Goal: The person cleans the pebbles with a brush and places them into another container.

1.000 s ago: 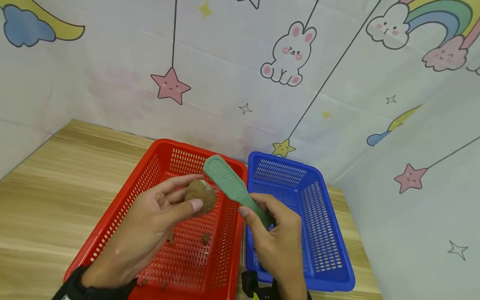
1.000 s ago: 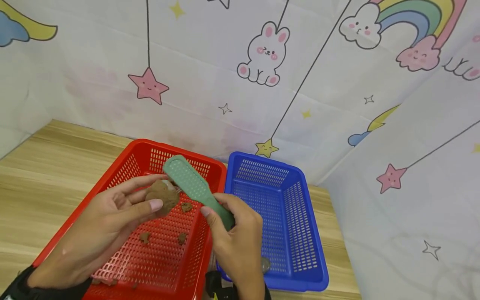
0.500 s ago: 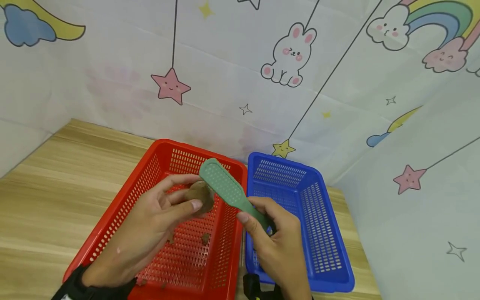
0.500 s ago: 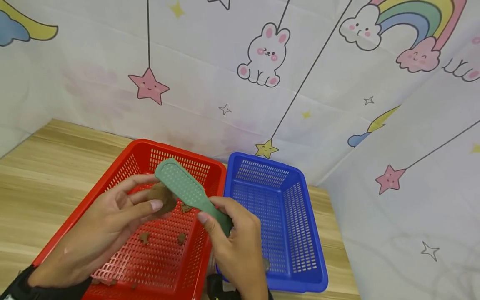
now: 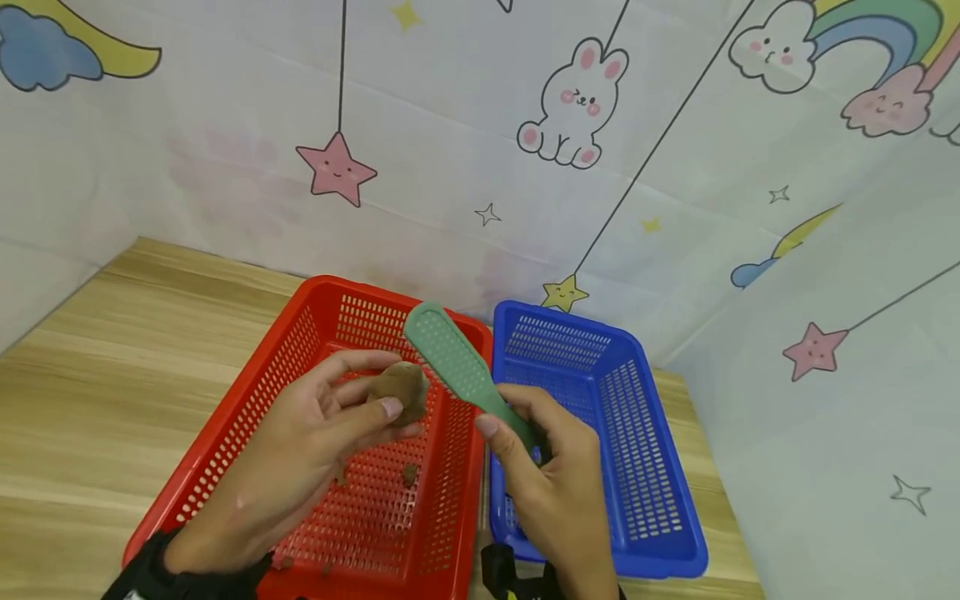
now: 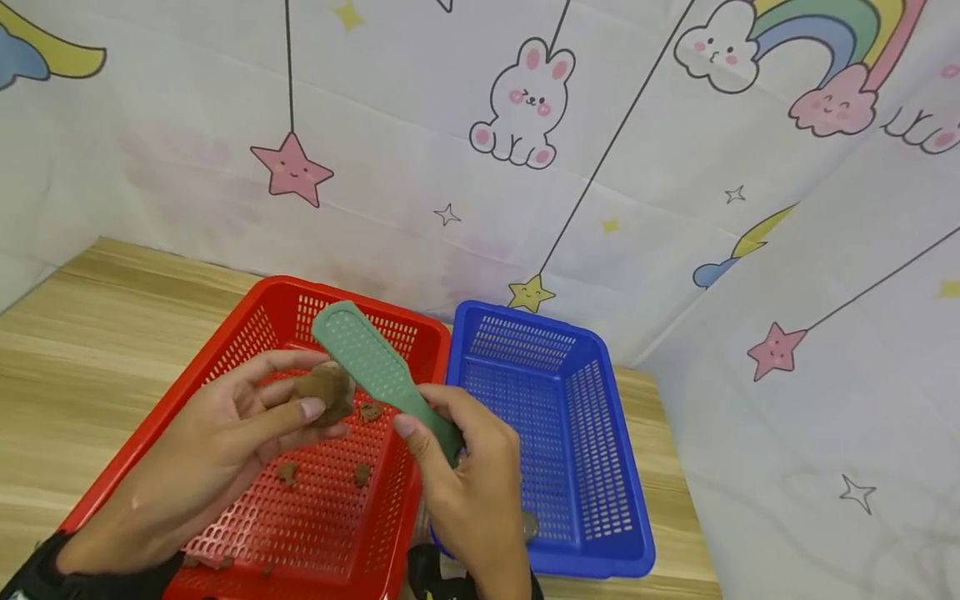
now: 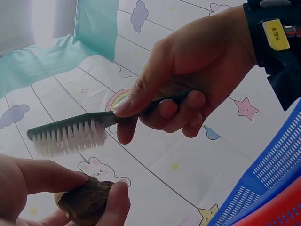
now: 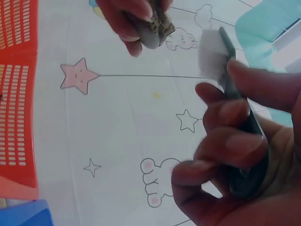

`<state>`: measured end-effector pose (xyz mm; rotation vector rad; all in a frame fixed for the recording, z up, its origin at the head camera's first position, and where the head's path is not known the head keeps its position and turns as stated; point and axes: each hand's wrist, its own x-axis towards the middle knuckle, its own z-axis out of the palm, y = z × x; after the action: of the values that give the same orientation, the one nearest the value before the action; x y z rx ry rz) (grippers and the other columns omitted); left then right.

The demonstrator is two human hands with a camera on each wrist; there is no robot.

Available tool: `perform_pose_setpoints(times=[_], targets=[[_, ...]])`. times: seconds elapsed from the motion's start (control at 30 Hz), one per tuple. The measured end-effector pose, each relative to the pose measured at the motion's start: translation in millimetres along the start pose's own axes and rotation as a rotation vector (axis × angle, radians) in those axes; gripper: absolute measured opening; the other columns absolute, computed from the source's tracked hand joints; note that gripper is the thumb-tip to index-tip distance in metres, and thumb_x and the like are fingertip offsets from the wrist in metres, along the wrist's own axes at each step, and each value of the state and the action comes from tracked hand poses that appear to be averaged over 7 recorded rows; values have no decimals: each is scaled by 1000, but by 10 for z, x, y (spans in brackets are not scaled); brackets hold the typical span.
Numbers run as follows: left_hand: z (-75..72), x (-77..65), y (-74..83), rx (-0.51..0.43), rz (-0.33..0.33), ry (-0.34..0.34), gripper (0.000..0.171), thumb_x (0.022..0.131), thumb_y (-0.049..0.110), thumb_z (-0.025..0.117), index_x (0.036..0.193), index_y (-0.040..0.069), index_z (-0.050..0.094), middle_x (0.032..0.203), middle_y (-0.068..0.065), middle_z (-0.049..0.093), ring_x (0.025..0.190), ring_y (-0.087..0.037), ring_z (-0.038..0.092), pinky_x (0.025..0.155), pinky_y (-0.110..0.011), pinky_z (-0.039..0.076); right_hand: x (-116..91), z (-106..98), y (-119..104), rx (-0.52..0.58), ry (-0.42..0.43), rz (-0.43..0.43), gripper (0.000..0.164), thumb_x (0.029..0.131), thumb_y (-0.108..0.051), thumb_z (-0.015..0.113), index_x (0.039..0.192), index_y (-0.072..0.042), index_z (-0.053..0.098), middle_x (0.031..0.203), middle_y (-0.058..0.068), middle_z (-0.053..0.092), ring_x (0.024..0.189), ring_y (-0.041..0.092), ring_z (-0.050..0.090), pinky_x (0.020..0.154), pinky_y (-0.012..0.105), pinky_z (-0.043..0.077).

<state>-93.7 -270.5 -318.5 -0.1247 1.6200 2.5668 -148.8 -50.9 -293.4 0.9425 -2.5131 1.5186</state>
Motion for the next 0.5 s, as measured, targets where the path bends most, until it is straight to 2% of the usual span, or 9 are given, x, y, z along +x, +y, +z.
perform_pose_setpoints(times=[0.13, 0.23, 0.3, 0.43, 0.5], targets=[[-1, -9, 12, 110, -16, 38, 54, 96, 18, 69, 140, 8, 41, 137, -16, 59, 118, -30, 65, 90, -28, 60, 16, 6, 27, -9, -54, -5, 14, 92, -7, 72, 106, -9, 74, 66, 2, 58, 50, 6, 43, 42, 18, 38], [5, -6, 15, 157, -14, 47, 53, 95, 19, 71, 139, 10, 44, 136, -13, 61, 118, -29, 65, 90, -27, 60, 24, -1, 45, -73, -15, 5, 14, 91, -9, 73, 105, -11, 75, 68, 0, 62, 51, 6, 45, 43, 19, 41], [8, -4, 14, 163, -10, 48, 52, 94, 18, 71, 139, 10, 46, 136, -13, 61, 118, -29, 65, 90, -26, 60, 21, -4, 43, -73, 22, 5, 14, 91, -8, 73, 105, -10, 75, 71, 1, 64, 52, 7, 47, 44, 20, 42], [-3, 1, 20, 190, -22, 67, 52, 94, 20, 72, 139, 13, 47, 135, -11, 62, 118, -28, 64, 90, -23, 59, 13, 16, 12, 2, 99, -10, 16, 94, -1, 68, 109, -5, 71, 67, 5, 61, 45, 6, 44, 39, 18, 39], [-11, 0, 22, 187, -26, 78, 53, 93, 20, 72, 139, 12, 47, 134, -12, 62, 118, -28, 64, 90, -21, 58, 9, 17, 3, 64, 84, -16, 17, 95, 2, 66, 110, -4, 70, 64, 7, 58, 43, 7, 40, 36, 16, 35]])
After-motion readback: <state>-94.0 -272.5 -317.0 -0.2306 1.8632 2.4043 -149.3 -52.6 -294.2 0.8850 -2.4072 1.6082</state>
